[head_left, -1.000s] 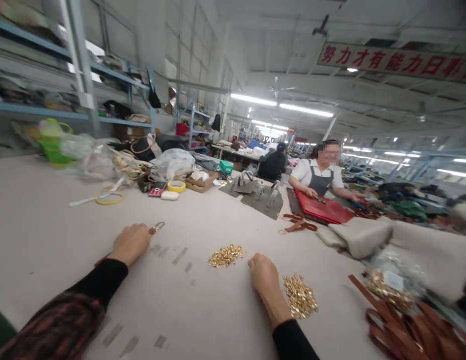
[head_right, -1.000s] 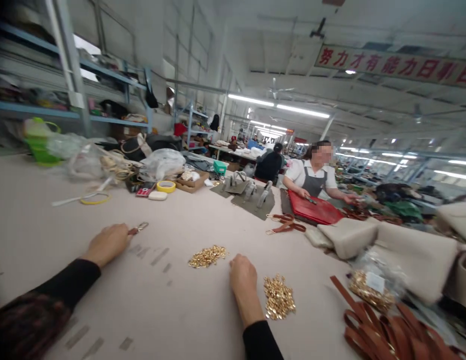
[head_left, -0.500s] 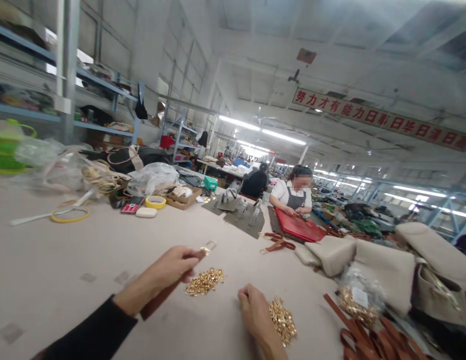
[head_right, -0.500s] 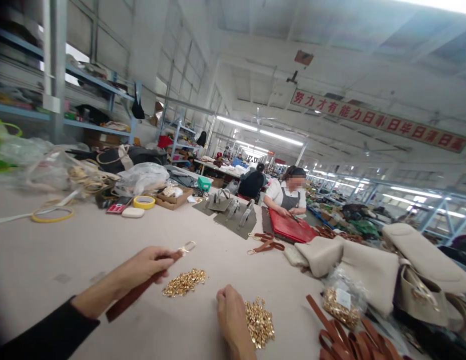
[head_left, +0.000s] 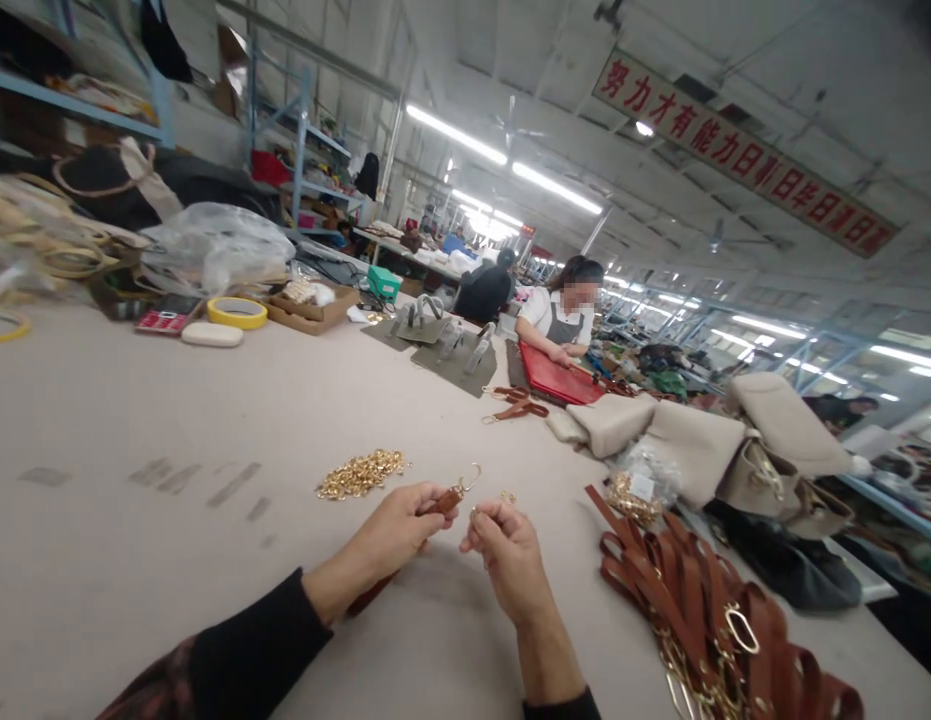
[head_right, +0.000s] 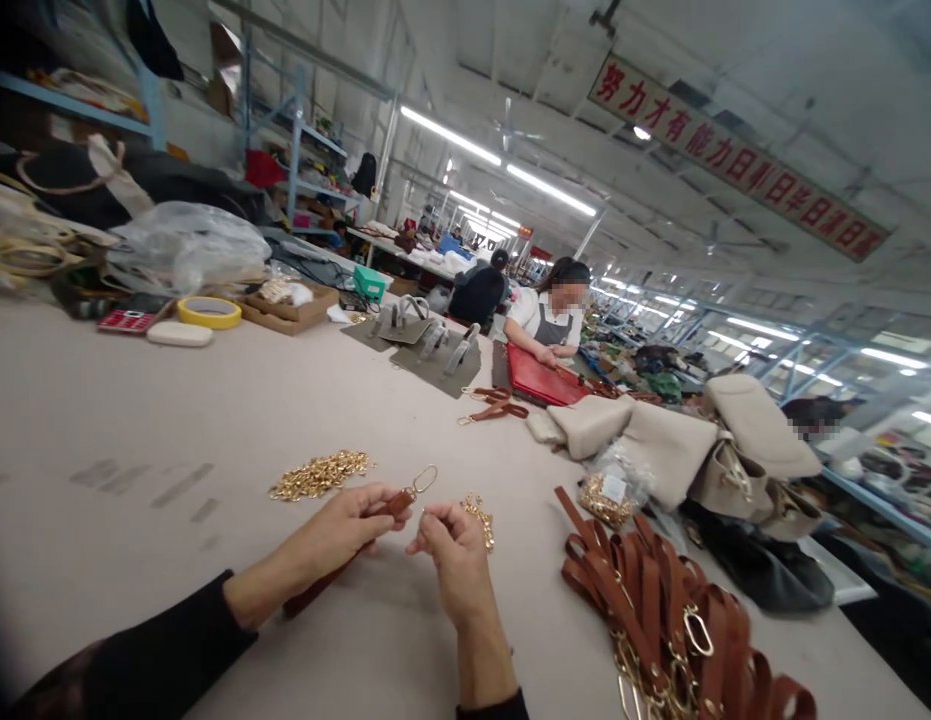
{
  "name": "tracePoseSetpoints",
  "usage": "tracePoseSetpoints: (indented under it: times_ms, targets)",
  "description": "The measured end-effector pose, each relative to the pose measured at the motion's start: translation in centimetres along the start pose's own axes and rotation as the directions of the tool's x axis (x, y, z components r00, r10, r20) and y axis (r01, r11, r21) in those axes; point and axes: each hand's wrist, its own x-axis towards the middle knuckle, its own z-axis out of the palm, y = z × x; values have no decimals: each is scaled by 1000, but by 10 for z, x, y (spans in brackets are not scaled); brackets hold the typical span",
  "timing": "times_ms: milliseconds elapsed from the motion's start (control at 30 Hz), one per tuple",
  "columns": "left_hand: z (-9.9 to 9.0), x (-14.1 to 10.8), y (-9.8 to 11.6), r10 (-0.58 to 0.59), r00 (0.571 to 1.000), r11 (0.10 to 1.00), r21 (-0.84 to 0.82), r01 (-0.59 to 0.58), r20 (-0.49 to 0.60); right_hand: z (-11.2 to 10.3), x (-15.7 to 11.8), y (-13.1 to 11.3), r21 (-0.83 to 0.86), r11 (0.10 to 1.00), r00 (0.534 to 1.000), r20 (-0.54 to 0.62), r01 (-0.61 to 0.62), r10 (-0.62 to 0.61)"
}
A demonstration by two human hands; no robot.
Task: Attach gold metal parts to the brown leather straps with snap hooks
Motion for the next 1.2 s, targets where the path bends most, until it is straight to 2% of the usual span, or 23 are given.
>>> tracePoseSetpoints:
  times_ms: [67, 167, 400, 667, 800, 900, 1000, 1067, 1133, 1200]
  targets:
    - [1, -1, -1, 13, 1000, 1000, 10, -13, 13, 6, 0, -2, 40, 999, 999, 50, 9, -11]
    - [4, -2, -1, 36, 998, 999, 32, -37, 42, 13, 0, -5, -42, 999, 998, 60, 34, -31]
    - [4, -7, 1, 96, 991, 989, 106, -106, 97, 18, -1, -4, -99, 995, 1000, 20, 14, -12]
    - [1, -14, 5, 172, 981, 954, 236, -188, 86, 24, -4, 3, -66, 997, 998, -38, 39, -41]
    - [-1, -15, 2, 197, 977, 912, 350, -214, 86, 24, -4, 4, -104, 993, 996, -69, 49, -57]
    - [0, -16, 1, 219, 972, 897, 376, -234, 82, 26, -5, 3, -148, 988, 993, -99, 48, -63]
    - [3, -16, 1, 200, 978, 930, 300, -211, 67, 28, -5, -1, -212, 975, 988, -126, 67, -95]
    - [3, -15, 2, 128, 990, 973, 188, -138, 64, 27, -4, -4, -251, 963, 985, -115, 95, -128]
    - [3, -14, 3, 33, 998, 995, 96, -38, 54, 19, -1, -9, -266, 960, 984, -122, 93, -129]
    - [0, -12, 3, -35, 999, 997, 73, 34, 14, 4, 1, -14, -278, 959, 980, -169, 54, -104]
